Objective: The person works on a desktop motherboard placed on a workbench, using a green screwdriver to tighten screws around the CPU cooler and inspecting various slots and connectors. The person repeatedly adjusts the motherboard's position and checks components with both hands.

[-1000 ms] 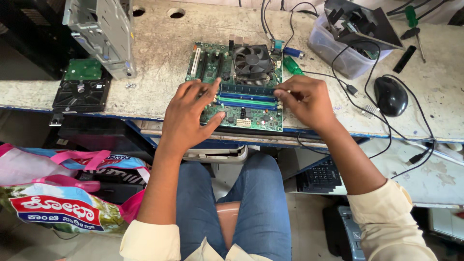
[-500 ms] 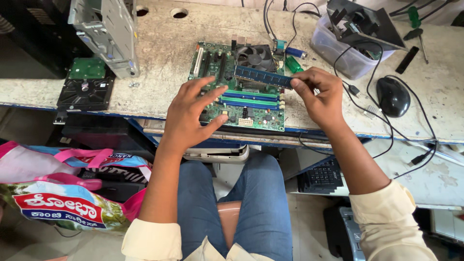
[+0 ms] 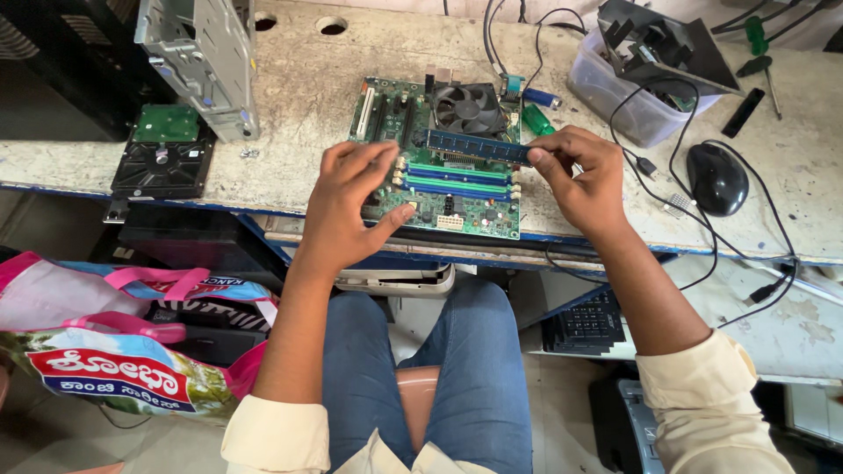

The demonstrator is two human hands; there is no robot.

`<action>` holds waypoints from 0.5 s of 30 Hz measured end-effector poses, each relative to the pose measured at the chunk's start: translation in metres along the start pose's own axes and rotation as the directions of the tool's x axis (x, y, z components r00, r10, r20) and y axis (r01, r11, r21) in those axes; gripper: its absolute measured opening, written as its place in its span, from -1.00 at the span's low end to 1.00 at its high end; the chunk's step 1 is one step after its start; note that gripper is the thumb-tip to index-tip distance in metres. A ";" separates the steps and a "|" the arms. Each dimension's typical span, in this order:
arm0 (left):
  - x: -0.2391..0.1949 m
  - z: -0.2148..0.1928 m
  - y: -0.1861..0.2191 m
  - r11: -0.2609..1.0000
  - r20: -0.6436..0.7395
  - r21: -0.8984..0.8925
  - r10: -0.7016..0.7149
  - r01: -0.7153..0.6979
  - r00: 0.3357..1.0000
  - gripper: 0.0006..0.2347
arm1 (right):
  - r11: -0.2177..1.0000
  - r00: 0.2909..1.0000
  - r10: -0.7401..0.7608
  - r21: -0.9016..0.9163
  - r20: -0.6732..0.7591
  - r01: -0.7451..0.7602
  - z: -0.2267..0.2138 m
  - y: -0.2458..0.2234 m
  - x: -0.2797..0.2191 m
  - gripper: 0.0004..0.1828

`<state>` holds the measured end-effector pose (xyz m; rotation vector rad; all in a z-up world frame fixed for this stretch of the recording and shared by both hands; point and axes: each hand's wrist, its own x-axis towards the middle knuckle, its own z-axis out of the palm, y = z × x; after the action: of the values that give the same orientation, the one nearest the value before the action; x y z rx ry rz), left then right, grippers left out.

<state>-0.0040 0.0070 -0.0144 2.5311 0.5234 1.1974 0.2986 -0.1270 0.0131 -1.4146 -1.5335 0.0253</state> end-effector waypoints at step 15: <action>-0.001 0.019 -0.008 0.974 -0.259 0.217 -0.008 0.066 0.966 -0.35 | 0.998 0.995 -0.056 0.013 0.088 0.055 -0.002 -0.002 0.000 -0.92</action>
<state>0.0088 0.0117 -0.0298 2.5457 0.8059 1.5422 0.2988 -0.1293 0.0150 -1.3777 -1.6429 0.0628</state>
